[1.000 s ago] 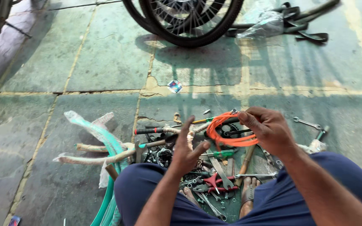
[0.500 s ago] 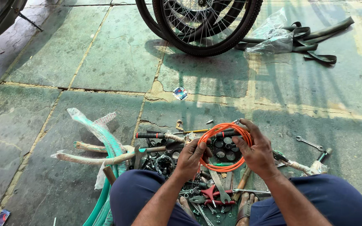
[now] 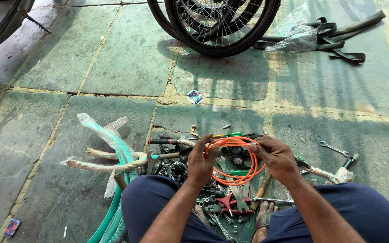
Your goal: The person threads a wire through an orange cable housing and connects it to a bicycle brake handle.
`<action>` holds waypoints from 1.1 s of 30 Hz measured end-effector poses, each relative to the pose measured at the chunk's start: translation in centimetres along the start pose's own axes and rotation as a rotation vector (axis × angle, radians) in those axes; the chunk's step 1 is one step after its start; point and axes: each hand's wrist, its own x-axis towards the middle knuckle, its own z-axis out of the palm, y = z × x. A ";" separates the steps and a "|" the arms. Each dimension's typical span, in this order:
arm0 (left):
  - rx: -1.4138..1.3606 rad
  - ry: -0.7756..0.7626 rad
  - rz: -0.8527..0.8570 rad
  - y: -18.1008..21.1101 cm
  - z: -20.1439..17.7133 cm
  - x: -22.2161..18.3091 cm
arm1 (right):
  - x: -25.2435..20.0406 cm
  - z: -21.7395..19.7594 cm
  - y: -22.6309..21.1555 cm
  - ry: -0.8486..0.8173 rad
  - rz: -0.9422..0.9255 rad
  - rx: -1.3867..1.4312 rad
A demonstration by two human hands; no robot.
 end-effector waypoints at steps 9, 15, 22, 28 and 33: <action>0.135 -0.089 -0.059 -0.7 1.4 -0.6 | -0.2 2.6 2.1 -0.220 0.276 0.428; -0.644 0.119 -0.292 -4.2 2.1 -1.3 | 1.7 0.6 4.3 0.076 0.329 0.487; -0.650 -0.012 -0.296 -4.5 0.7 -1.0 | 1.6 0.0 3.0 0.029 0.355 0.491; -0.166 -0.510 -0.084 -0.6 0.5 -1.3 | 0.7 -0.4 2.0 -0.156 0.280 0.471; 0.027 -0.299 -0.104 -0.3 0.3 -0.6 | 1.2 -0.4 2.1 0.115 0.206 0.296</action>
